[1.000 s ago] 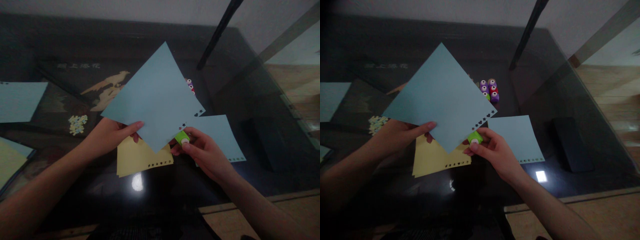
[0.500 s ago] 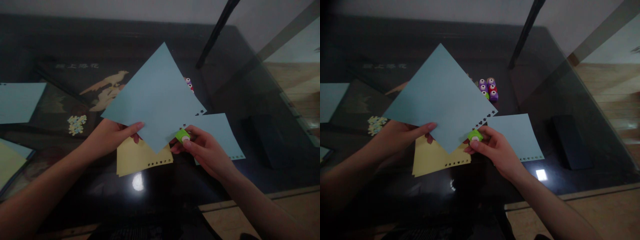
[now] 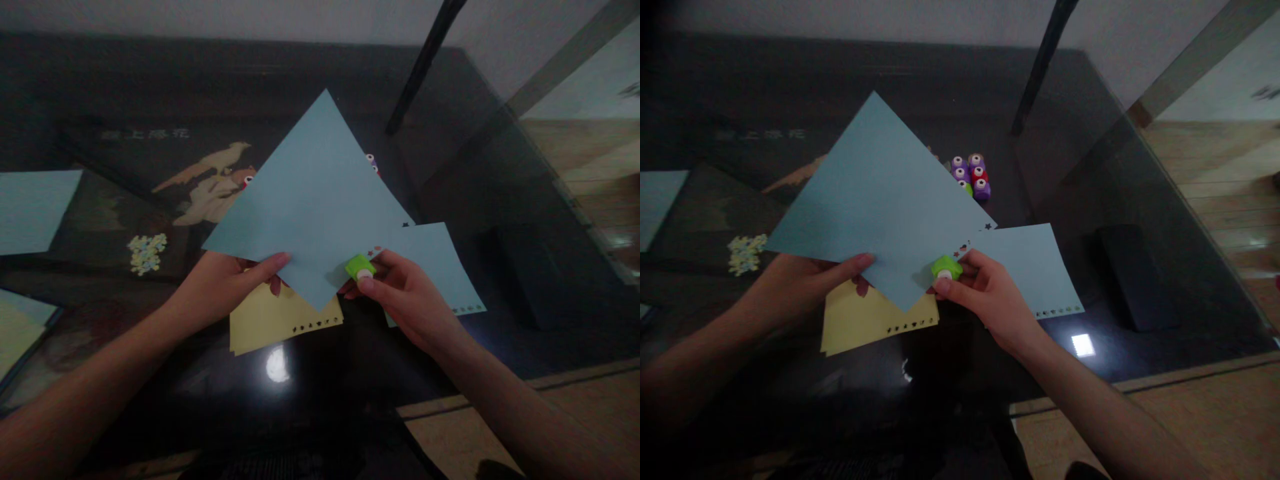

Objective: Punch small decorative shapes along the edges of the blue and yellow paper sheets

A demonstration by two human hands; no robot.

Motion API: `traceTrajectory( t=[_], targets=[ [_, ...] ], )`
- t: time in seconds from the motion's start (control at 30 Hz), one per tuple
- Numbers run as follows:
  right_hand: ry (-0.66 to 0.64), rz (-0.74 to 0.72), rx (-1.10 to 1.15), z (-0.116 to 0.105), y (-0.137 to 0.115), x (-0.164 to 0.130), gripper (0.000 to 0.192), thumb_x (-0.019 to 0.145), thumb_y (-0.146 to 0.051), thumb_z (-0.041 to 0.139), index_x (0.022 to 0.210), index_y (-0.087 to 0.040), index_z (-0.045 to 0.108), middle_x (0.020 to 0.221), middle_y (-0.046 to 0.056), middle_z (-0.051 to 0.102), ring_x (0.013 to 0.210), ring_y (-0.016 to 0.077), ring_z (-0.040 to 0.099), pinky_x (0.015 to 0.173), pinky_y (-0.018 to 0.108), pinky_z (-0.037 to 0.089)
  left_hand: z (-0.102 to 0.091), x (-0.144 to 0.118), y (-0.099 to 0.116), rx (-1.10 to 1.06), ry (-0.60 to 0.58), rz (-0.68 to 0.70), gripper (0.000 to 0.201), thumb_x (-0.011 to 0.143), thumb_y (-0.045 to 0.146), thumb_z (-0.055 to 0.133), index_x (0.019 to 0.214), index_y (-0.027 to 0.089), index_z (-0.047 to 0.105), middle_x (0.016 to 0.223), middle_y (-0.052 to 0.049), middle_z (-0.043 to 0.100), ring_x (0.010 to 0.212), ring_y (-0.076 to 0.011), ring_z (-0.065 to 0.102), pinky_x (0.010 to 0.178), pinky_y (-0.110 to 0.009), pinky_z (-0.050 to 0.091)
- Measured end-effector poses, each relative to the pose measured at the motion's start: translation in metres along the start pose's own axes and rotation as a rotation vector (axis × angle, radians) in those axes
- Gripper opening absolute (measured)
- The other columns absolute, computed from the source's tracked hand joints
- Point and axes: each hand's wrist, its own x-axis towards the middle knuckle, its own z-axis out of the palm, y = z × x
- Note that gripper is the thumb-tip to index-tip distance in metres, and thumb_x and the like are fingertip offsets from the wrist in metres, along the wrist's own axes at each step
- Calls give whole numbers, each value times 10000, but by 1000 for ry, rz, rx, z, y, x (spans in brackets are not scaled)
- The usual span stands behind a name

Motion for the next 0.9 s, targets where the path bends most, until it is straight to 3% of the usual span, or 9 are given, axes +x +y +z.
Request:
traceTrajectory(
  t=[0.27, 0.9],
  targets=[
    [-12, -40, 31, 2, 0, 0, 158, 756, -275, 754, 867, -203, 668, 799, -4, 697, 745, 117, 667, 746, 266, 563, -1, -2, 4, 45, 45, 20, 418, 827, 426, 518, 456, 248, 589, 551, 17, 662, 590, -164, 600, 698, -289, 482],
    [6, -32, 71, 3, 1, 0, 135, 792, -285, 733, 885, -202, 680, 803, -14, 684, 725, 90, 646, 724, 232, 526, -2, -2, 5, 119, 27, 57, 453, 843, 448, 478, 454, 246, 594, 569, 14, 672, 634, -175, 608, 774, -308, 473]
  ],
)
